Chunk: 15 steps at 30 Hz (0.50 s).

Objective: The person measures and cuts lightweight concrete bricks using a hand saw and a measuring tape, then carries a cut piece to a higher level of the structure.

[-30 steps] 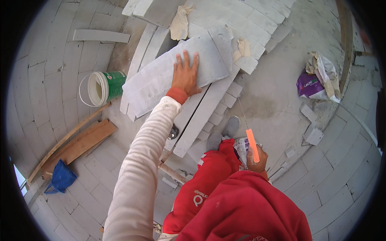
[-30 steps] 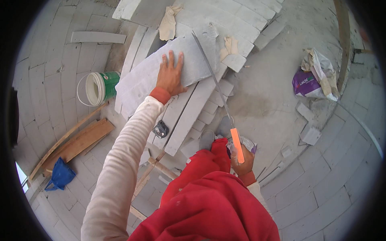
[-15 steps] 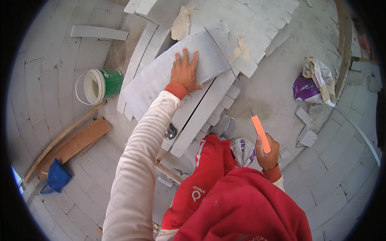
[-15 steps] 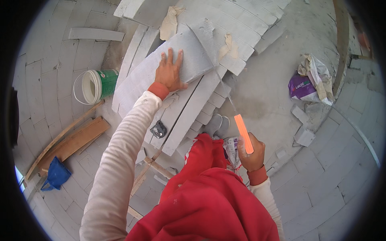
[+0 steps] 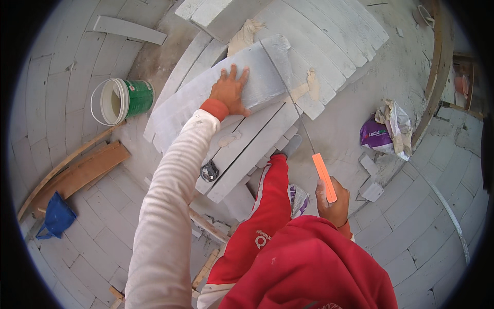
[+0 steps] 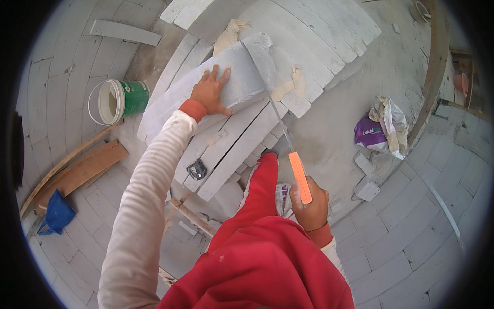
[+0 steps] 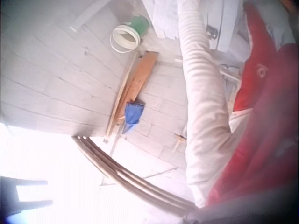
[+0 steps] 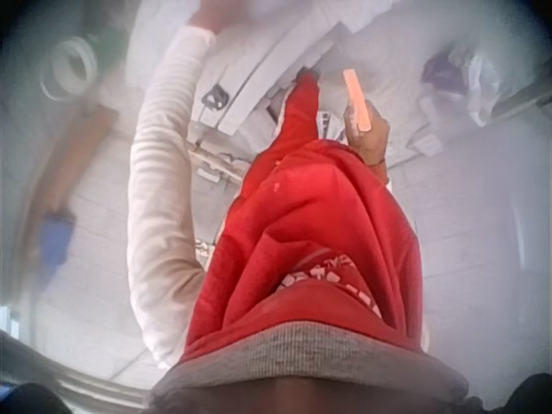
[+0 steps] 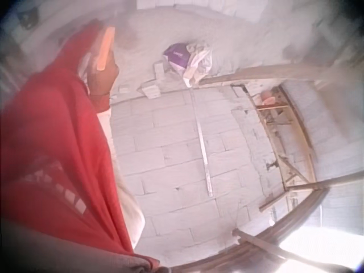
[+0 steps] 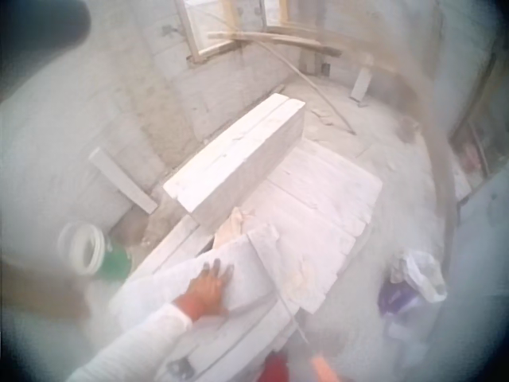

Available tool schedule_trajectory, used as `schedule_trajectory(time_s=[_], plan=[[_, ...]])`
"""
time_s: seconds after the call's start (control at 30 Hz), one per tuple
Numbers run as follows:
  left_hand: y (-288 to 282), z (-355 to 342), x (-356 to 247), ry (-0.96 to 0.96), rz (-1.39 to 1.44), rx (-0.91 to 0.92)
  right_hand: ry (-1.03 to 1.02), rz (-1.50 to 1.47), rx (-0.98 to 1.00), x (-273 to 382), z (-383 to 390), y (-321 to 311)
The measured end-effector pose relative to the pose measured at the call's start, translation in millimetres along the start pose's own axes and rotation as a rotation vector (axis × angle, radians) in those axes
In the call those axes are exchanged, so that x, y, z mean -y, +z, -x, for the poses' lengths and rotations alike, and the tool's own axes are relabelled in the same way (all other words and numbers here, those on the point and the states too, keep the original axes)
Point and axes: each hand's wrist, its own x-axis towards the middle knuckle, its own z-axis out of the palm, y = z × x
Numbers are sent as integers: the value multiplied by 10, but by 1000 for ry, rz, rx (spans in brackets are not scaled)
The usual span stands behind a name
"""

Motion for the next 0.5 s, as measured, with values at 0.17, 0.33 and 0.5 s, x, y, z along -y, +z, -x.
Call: schedule_trajectory(time_s=[0.17,0.33,0.5], plan=[[-79,-1,159,-63,39,-9,-103,2,43,432,-933,119],[-87,-103,185,-114,53,-20,-69,-59,32,346,-822,96],[236,-26,30,-166,39,-154,-50,-8,88,195,-817,-26]])
